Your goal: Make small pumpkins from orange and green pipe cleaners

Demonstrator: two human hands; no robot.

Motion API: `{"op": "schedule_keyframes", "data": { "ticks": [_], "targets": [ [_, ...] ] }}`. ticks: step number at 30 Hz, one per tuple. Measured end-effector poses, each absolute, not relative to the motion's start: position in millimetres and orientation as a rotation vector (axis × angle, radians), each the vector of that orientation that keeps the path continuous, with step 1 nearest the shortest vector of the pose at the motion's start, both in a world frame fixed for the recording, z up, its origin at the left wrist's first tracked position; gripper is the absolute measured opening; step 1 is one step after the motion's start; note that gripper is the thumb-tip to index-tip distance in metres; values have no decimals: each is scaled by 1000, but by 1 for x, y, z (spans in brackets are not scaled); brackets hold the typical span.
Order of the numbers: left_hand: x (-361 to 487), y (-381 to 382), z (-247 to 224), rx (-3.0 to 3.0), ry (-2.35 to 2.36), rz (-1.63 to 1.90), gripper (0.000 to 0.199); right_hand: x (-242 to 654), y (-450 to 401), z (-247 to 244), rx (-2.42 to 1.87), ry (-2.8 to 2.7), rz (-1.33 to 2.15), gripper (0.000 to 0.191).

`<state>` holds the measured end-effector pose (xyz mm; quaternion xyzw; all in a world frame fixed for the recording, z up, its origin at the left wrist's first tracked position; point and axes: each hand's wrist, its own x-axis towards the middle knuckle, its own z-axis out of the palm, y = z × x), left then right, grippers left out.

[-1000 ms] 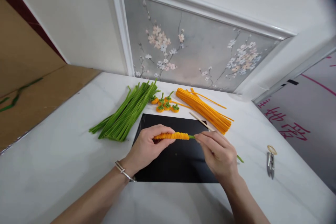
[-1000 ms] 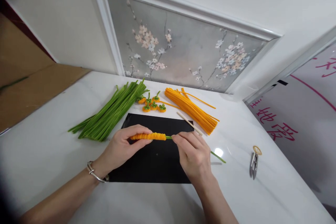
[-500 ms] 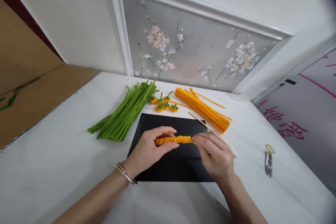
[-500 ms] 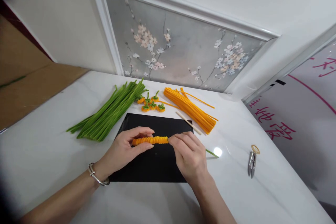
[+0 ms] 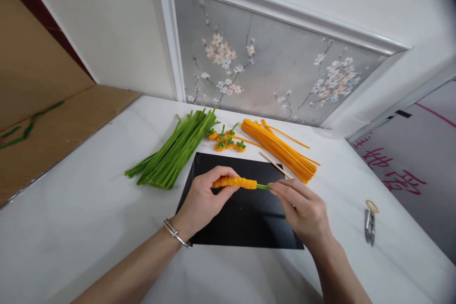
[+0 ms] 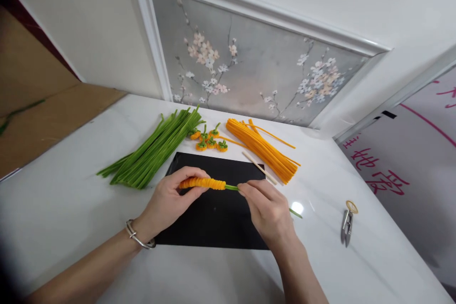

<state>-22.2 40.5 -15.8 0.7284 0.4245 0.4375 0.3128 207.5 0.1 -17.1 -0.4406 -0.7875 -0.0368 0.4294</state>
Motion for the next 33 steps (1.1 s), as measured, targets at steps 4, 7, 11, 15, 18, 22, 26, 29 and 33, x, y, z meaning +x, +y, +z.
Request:
{"op": "schedule_keyframes", "data": {
  "ticks": [4, 7, 11, 15, 18, 22, 26, 29, 33],
  "targets": [
    [-21, 39, -15, 1892, 1109, 1166, 40, 208, -1, -19, -1131, -2029, -98, 24],
    [-20, 38, -13, 1900, 1083, 1147, 44, 208, -2, -17, -1140, -1984, -156, 24],
    [-21, 39, -13, 1873, 1046, 1131, 39, 209, -3, -13, -1137, -1897, -204, 26],
    [-22, 41, -17, 1923, 1091, 1182, 21, 211, -2, -12, -1127, -1918, -157, 25],
    [-21, 42, -19, 1963, 1029, 1183, 15, 209, -2, -13, -1126, -1935, -140, 23],
    [-19, 41, -20, 1965, 920, 1184, 17, 201, 0, -15, -1107, -1974, -67, 20],
    [-16, 40, -19, 1940, 912, 1144, 18, 196, 1, -18, -1115, -1982, 0, 16],
    [-16, 40, -17, 1766, 937, 1142, 30, 198, 2, -18, -1174, -1921, 16, 12],
    [-17, 42, -17, 1531, 925, 1131, 25, 204, 1, -16, -1232, -1856, 35, 9]
  ]
}}
